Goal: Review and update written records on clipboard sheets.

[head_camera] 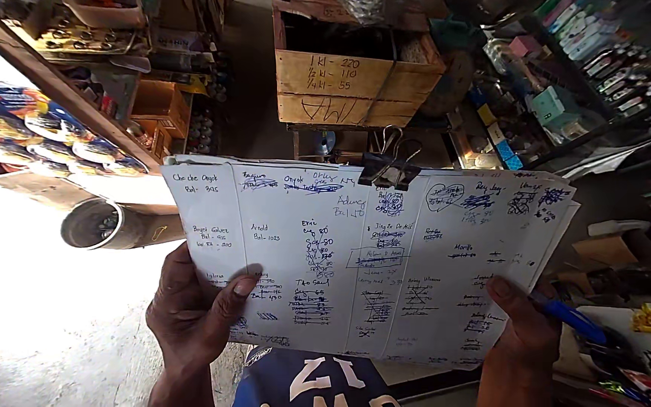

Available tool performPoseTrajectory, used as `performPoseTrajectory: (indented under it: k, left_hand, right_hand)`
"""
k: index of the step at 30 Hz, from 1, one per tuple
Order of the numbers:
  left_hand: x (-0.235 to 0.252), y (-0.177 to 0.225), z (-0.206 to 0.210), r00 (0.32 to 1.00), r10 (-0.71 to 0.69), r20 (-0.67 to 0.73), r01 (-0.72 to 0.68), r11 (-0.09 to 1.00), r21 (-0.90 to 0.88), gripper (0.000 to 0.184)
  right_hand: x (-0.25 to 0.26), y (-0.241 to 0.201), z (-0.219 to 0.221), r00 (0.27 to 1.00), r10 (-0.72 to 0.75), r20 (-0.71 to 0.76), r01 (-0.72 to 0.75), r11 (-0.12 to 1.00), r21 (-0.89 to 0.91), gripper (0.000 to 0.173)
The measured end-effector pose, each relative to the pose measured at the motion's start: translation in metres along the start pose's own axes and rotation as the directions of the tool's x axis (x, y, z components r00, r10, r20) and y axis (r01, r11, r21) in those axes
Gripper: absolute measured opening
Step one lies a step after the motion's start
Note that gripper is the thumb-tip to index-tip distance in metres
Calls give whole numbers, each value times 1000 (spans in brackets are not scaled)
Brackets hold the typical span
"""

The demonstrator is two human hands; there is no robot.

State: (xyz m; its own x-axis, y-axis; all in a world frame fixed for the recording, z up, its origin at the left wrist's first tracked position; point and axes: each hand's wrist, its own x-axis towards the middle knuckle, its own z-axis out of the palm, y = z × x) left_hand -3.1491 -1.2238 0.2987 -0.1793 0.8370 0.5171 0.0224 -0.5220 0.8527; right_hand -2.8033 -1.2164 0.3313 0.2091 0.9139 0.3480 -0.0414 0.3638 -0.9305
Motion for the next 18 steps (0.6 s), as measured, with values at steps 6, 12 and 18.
performPoseTrajectory:
  k: [6,12,18]
  left_hand:
    - [3,0,7,1000,1,6,-2,1000,2,48]
    - [19,1,-4,999,22,34,-23,1000,15,47]
    - [30,1,-22,999,35,35,-35,999,-3,47]
  right_hand:
    - [2,-2,-8,1000,0,-4,0,1000,3,14]
    - [3,-2,1,999,-50,14,50,998,37,17]
    - [2,-5,21,998,-62,-18,63,997,34,16]
